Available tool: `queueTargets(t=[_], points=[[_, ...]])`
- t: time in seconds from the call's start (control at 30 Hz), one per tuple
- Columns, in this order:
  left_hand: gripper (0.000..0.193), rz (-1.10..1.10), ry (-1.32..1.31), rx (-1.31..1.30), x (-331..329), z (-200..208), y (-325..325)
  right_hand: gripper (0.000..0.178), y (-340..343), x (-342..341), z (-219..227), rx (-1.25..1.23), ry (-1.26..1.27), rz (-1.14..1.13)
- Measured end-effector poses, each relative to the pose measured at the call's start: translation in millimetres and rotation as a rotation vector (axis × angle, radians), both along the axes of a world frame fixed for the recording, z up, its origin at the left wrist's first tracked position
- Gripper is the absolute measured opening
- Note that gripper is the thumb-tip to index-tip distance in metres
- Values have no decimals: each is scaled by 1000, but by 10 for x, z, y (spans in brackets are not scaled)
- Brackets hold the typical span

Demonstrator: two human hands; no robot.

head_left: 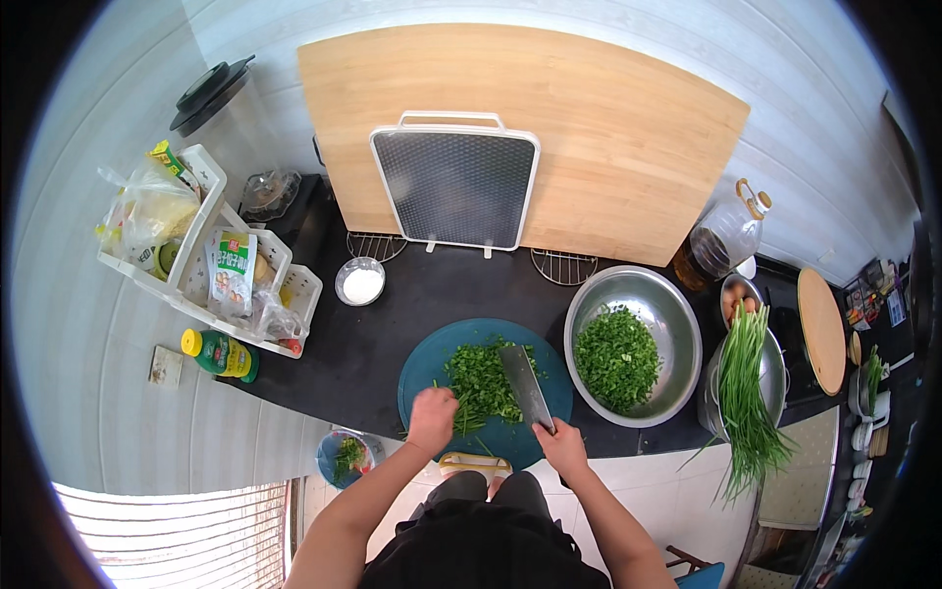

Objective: The person gathers a bundle of green onions, aligns them on a blue cutting board, and chops them into small pieces using a knife. The chopped pieces are collected into a metal bowl.

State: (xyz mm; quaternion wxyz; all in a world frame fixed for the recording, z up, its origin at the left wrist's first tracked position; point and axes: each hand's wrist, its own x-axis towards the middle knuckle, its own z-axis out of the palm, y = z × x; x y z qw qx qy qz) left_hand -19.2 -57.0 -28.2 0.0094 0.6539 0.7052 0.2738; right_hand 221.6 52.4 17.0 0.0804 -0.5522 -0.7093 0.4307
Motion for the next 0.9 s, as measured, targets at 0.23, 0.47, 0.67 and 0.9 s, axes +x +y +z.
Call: queueTargets(t=[0.23,0.47,0.67,0.9], points=[[12,-465,158,-295,477,-101,-28,33,-33,40,-121,14,9,21],[9,-229,14,-225,482,-23,26,32,-27,53,-190,-2,23,24],[20,174,-95,-130,111,-31,-114,34,-59,-33,-159,29,26,49],[36,1,102,-187,36,-77,-98,38,-113,-182,51,-12,-63,97]])
